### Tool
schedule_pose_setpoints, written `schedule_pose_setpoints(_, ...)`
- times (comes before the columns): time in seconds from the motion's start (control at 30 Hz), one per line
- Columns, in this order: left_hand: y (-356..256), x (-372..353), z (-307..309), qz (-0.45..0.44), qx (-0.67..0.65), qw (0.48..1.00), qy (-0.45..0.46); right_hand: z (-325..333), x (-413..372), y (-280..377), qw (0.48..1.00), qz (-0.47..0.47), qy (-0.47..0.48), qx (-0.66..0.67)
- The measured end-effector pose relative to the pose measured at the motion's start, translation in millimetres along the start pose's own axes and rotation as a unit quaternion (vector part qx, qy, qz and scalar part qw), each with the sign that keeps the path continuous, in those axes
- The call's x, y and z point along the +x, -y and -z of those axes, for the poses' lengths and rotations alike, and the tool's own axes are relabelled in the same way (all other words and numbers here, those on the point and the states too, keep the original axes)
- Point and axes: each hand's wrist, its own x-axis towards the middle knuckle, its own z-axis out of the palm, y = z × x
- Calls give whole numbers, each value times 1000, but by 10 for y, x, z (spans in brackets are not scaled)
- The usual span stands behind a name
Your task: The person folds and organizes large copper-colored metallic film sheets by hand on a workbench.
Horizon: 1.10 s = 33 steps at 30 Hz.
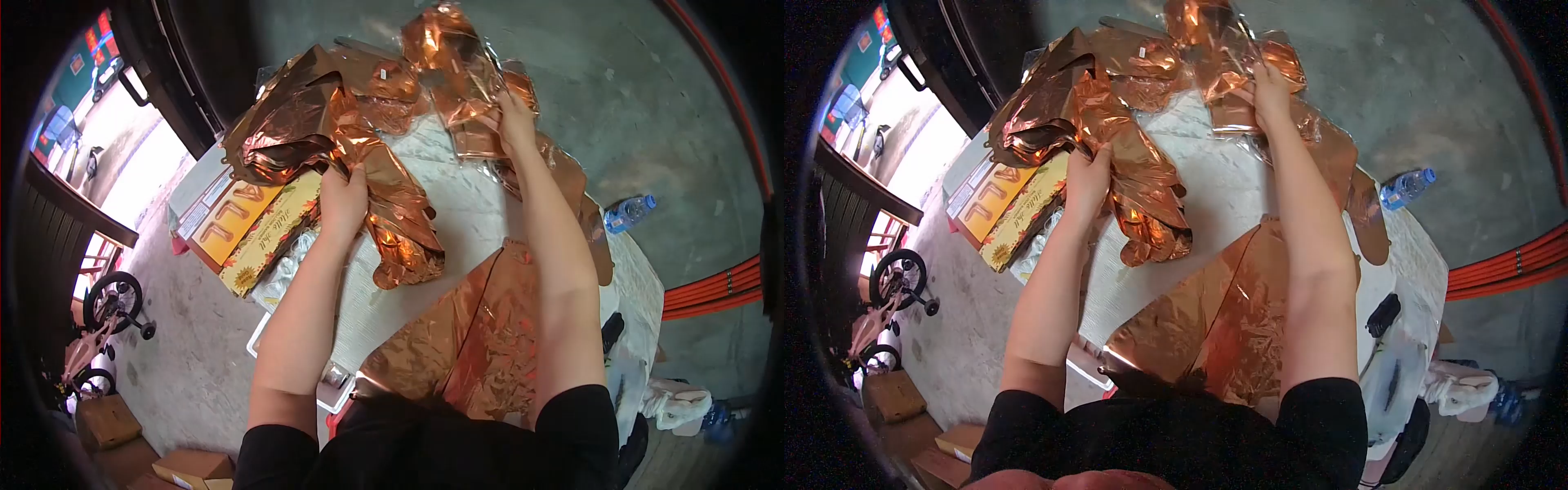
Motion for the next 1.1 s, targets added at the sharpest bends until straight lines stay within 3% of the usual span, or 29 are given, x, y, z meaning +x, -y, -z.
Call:
schedule_pose_setpoints(0.33,73,35,-1,-14,-7,1000,-1,610,-321,-194,993,-63,-65,79)
schedule_pose_setpoints(0.7,39,22,4,-17,-18,1000,1,682,-287,-264,988,-122,-64,71)
schedule_pose_setpoints(1.1,-13,3,21,10,0,1000,9,730,-222,-340,987,-126,-63,77)
